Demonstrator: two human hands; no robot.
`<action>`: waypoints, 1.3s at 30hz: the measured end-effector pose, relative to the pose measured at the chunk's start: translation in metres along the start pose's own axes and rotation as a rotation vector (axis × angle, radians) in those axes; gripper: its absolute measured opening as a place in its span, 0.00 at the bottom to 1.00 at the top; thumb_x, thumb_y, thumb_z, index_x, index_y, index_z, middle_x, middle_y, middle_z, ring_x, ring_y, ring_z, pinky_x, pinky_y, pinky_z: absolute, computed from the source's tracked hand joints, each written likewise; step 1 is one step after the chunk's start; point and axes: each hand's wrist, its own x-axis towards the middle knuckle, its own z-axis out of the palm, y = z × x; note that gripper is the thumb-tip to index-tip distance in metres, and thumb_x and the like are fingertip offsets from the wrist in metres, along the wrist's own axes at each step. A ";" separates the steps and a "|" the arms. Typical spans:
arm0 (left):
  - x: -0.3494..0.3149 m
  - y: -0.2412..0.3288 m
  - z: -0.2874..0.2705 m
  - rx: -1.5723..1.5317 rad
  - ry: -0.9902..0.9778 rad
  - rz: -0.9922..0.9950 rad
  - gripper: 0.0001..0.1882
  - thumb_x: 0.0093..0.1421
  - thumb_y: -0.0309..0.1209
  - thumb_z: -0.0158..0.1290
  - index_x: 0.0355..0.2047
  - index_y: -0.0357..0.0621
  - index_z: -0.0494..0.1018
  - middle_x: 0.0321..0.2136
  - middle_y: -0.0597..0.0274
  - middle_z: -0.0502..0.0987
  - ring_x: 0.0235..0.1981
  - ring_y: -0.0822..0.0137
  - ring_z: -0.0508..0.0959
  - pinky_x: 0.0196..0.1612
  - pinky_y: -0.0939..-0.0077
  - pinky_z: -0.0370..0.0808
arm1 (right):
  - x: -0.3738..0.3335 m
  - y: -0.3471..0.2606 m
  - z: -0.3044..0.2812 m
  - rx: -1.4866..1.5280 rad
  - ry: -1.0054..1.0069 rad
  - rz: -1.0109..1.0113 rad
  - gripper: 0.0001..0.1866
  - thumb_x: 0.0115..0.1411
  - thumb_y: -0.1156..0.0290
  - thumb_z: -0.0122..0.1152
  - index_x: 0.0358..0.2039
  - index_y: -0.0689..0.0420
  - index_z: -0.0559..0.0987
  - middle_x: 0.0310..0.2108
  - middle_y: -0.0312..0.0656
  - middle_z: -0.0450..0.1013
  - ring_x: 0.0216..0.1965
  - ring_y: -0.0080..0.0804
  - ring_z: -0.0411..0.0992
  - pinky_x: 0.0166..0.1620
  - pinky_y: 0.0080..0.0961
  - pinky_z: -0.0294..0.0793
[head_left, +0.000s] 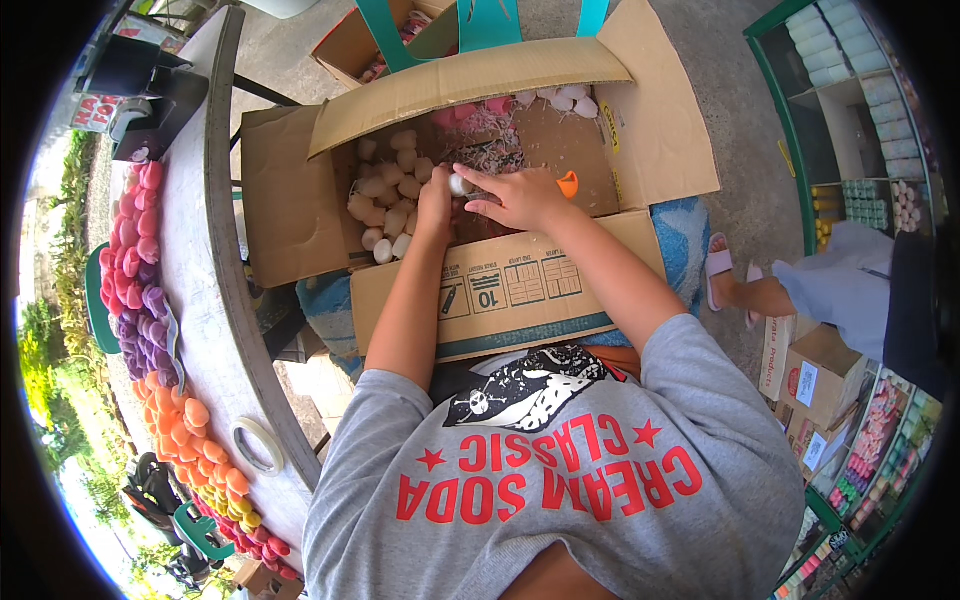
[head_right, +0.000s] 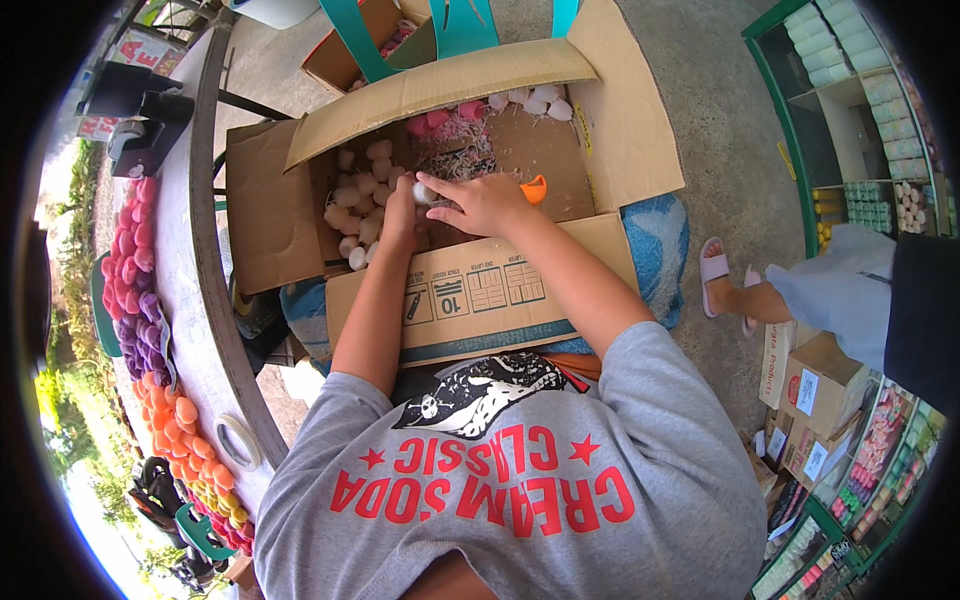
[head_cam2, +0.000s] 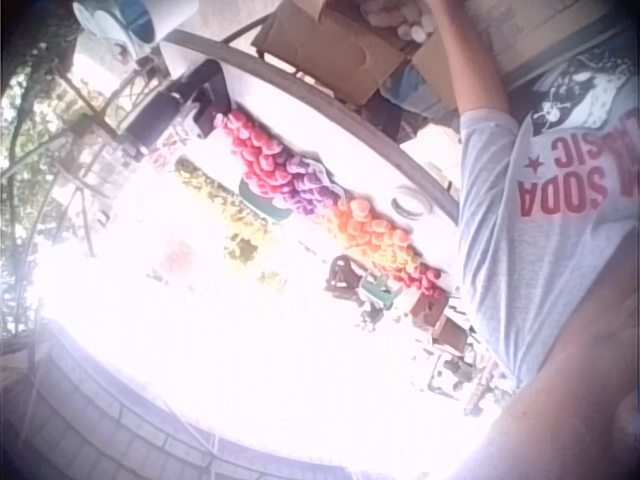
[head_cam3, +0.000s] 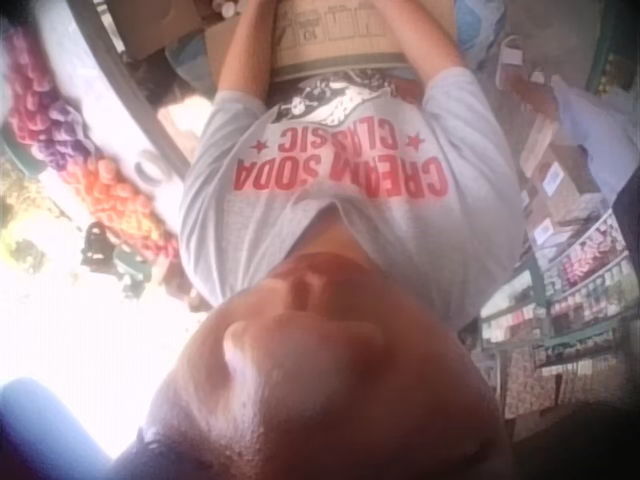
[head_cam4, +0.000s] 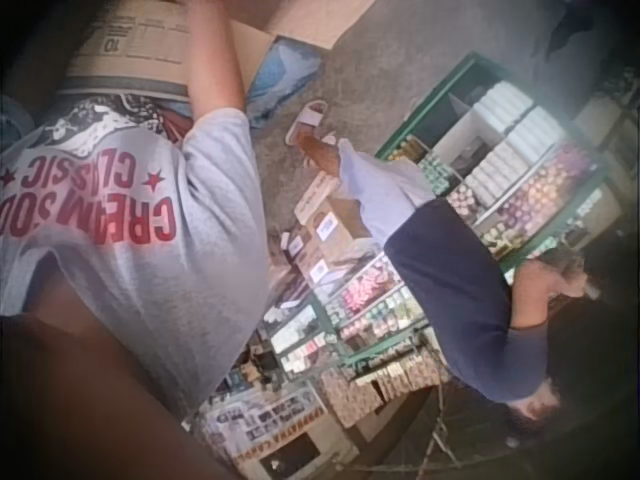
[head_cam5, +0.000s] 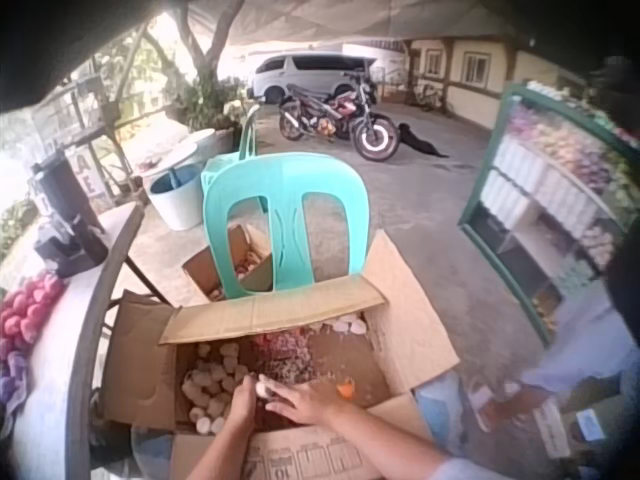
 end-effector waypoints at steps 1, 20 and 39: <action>0.003 -0.002 -0.001 0.031 -0.002 -0.018 0.23 0.59 0.50 0.38 0.21 0.45 0.68 0.11 0.68 0.62 0.10 0.74 0.59 0.12 0.77 0.54 | 0.000 -0.001 0.001 -0.040 0.046 -0.044 0.29 0.58 0.43 0.49 0.59 0.33 0.64 0.20 0.37 0.75 0.19 0.38 0.74 0.21 0.34 0.71; 0.006 -0.011 0.006 0.094 0.014 0.205 0.20 0.61 0.44 0.39 0.23 0.41 0.70 0.13 0.69 0.65 0.13 0.76 0.64 0.14 0.78 0.59 | 0.002 -0.004 0.002 -0.052 -0.016 0.115 0.23 0.58 0.43 0.48 0.53 0.31 0.71 0.17 0.38 0.74 0.19 0.39 0.74 0.21 0.36 0.72; 0.011 0.001 -0.037 -1.177 -0.091 0.098 0.33 0.59 0.59 0.27 0.47 0.48 0.67 0.49 0.63 0.74 0.36 0.67 0.76 0.36 0.74 0.71 | 0.068 0.139 -0.033 -0.499 -0.163 0.708 0.36 0.50 0.46 0.58 0.57 0.49 0.66 0.56 0.43 0.65 0.57 0.38 0.63 0.54 0.35 0.67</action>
